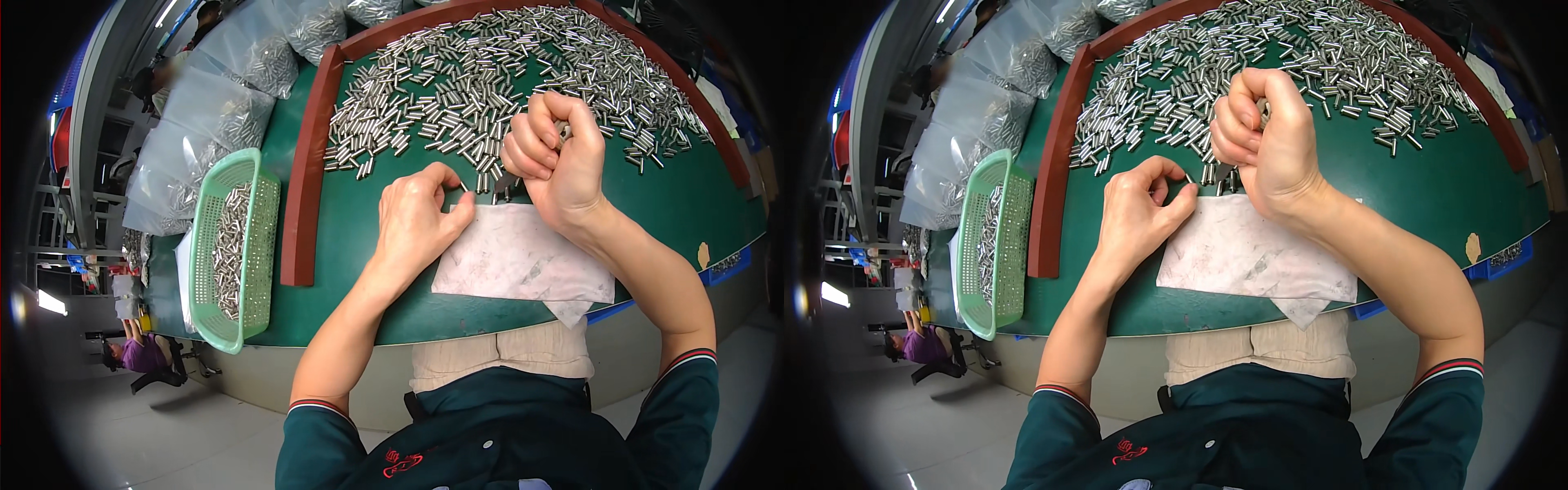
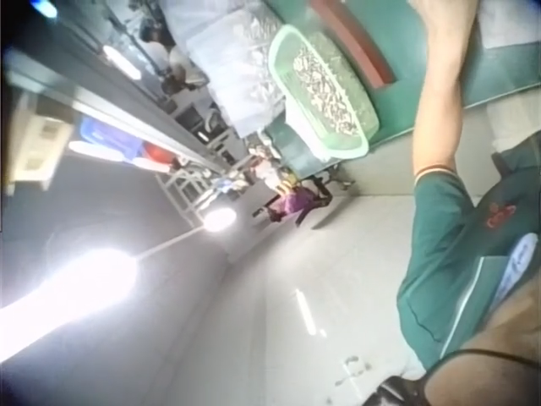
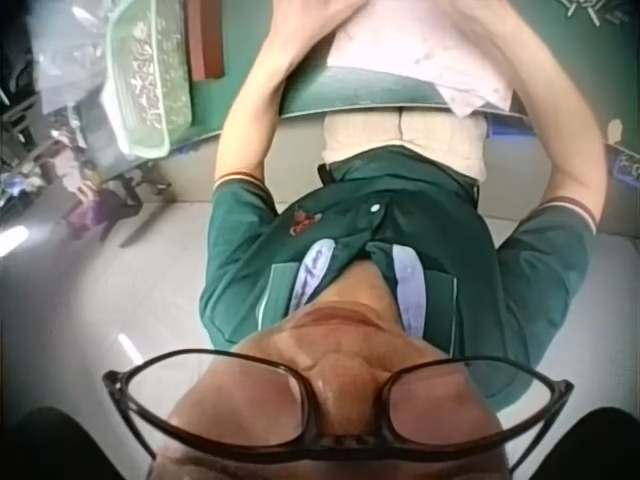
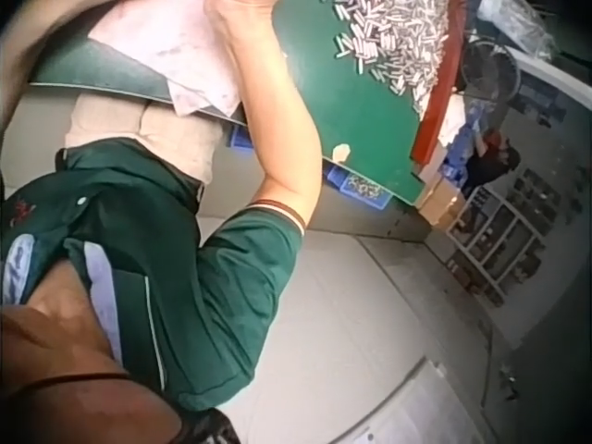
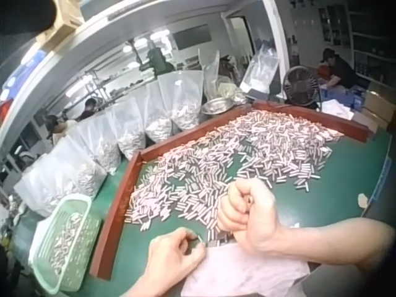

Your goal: Inspecting and cleaning small metal components at a manufacturing workbench.

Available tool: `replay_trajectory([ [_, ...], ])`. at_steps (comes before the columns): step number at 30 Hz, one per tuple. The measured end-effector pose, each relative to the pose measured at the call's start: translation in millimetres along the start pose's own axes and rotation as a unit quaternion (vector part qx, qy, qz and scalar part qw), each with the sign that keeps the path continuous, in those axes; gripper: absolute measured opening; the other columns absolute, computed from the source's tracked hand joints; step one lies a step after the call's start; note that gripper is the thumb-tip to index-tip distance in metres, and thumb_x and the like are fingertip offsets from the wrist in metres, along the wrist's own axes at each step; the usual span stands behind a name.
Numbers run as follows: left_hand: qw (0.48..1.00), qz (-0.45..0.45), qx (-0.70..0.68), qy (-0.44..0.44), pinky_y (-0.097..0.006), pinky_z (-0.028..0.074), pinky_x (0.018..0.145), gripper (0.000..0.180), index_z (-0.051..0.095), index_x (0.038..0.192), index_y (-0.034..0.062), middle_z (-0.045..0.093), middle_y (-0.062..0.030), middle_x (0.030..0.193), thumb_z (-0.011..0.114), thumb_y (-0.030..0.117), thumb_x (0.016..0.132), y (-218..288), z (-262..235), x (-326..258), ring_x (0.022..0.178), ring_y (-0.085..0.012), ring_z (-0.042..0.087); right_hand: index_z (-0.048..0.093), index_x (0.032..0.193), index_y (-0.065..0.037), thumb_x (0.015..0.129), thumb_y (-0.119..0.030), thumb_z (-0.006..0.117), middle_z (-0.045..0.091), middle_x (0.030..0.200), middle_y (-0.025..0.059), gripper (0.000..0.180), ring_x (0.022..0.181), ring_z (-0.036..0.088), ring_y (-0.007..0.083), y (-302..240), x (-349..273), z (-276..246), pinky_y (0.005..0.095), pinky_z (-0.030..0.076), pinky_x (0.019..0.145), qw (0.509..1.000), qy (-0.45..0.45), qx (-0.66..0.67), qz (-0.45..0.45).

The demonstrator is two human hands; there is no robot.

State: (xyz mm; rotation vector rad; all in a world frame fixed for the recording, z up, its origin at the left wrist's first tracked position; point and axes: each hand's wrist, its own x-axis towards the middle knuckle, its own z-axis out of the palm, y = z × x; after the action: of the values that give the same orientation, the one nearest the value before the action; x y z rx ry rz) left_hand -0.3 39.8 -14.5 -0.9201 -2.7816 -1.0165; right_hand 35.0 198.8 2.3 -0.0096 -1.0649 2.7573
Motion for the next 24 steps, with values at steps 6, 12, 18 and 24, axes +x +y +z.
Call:
replay_trajectory([
  [6, 1.000, -0.005, -0.005, -0.003, -0.024, 0.036, 0.045, 0.014, 0.060, 0.078, -0.0021, 0.043, -0.0027, 0.048, 0.059, 0.006, 0.067, -11, -7, 2, 0.043, -0.0089, 0.040, 0.027, 0.053, -0.012, 0.081, -0.022, 0.032, 0.023, 0.042, -0.0025, 0.030, 0.037, 0.016, 0.0071, 3, -2, 2, 0.0237, 0.015, 0.039, 1.000, -0.009, -0.005, 0.005],
  [12, 0.999, 0.015, -0.023, -0.022, -0.032, 0.040, 0.050, 0.007, 0.058, 0.074, -0.0006, 0.051, -0.0099, 0.057, 0.061, 0.003, 0.069, -12, -10, 3, 0.050, -0.0221, 0.050, 0.027, 0.054, -0.012, 0.082, -0.022, 0.031, 0.023, 0.042, -0.0025, 0.031, 0.037, 0.016, 0.0068, 6, -3, 0, 0.0237, 0.015, 0.038, 1.000, -0.015, -0.006, 0.010],
  [18, 0.998, 0.036, -0.023, -0.038, -0.026, 0.037, 0.049, 0.010, 0.057, 0.078, -0.0015, 0.048, -0.0057, 0.059, 0.061, 0.003, 0.071, -18, -13, 2, 0.052, -0.0117, 0.043, 0.027, 0.054, -0.011, 0.082, -0.022, 0.031, 0.023, 0.041, -0.0025, 0.030, 0.037, 0.016, 0.0067, 7, -3, 0, 0.0236, 0.016, 0.038, 1.000, -0.014, -0.017, 0.013],
  [24, 0.998, 0.040, -0.032, -0.035, -0.026, 0.037, 0.049, 0.007, 0.057, 0.077, -0.0017, 0.049, -0.0061, 0.060, 0.059, 0.002, 0.072, -19, -13, 2, 0.052, -0.0125, 0.043, 0.027, 0.054, -0.012, 0.082, -0.022, 0.030, 0.023, 0.041, -0.0025, 0.030, 0.037, 0.016, 0.0067, 7, -3, 0, 0.0238, 0.016, 0.038, 0.999, -0.016, -0.025, 0.014],
])
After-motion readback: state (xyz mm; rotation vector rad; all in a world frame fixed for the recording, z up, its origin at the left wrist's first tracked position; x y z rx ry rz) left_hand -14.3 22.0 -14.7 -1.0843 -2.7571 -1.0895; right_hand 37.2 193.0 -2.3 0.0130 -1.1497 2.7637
